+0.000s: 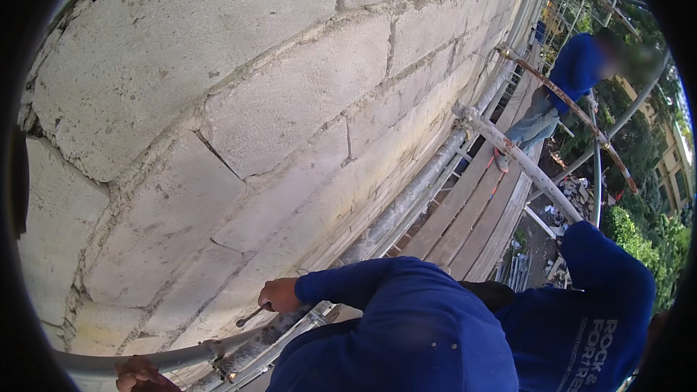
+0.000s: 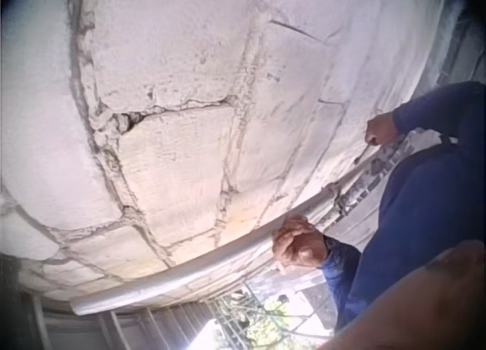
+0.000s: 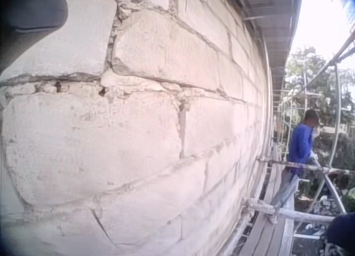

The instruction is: The person assembles a metal scaffolding structure against a stone wall using a wrench to tighten clamps on the poles. They move along the wooden planks of the scaffolding to reach different connection points, securing the vertical and horizontal poles to the wall and each other.

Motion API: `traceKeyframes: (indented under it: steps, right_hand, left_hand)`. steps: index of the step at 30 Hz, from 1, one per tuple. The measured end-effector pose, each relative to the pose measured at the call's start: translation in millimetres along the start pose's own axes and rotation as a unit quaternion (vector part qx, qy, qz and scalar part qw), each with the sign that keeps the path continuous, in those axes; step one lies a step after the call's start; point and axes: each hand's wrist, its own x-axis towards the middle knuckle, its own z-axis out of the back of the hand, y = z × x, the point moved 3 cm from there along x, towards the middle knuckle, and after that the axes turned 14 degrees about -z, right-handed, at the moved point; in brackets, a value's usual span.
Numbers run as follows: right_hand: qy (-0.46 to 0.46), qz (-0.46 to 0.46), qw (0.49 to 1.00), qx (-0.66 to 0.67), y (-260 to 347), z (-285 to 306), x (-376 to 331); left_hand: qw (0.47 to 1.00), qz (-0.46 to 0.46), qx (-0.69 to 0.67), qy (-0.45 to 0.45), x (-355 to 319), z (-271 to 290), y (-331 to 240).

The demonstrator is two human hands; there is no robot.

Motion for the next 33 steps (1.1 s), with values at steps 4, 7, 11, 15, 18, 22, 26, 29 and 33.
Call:
traceKeyframes:
  steps: [4,7,11,15,18,22,26,29,33]
  right_hand:
    - [-0.033,0.032,0.998,0.048,5,10,-7]
    - [-0.012,0.014,0.999,0.047,5,5,-21]
    - [0.115,-0.060,0.991,-0.014,72,63,-33]
    - [0.009,0.014,1.000,0.025,55,57,-41]
    - [-0.026,-0.018,0.998,0.051,36,50,-40]
    - [0.017,-0.055,0.997,0.048,47,55,-45]
    - [0.126,-0.119,0.985,0.016,74,84,-45]
    - [0.138,-0.118,0.983,0.001,53,65,-33]
    - [0.153,-0.112,0.982,-0.020,22,28,-8]
  left_hand:
    - [0.947,0.096,-0.227,0.206,31,-102,18]
    - [0.858,0.121,-0.379,0.326,52,-174,27]
    - [0.817,0.213,-0.499,0.196,58,-246,-7]
    - [0.708,0.171,-0.658,0.193,52,-277,-3]
    - [0.644,0.188,-0.724,0.158,41,-291,-2]
    - [0.595,0.230,-0.726,0.257,47,-284,5]
    - [0.630,0.232,-0.705,0.229,46,-274,3]
    - [0.640,0.228,-0.698,0.227,48,-259,2]
    - [0.693,0.184,-0.673,0.183,44,-228,-4]
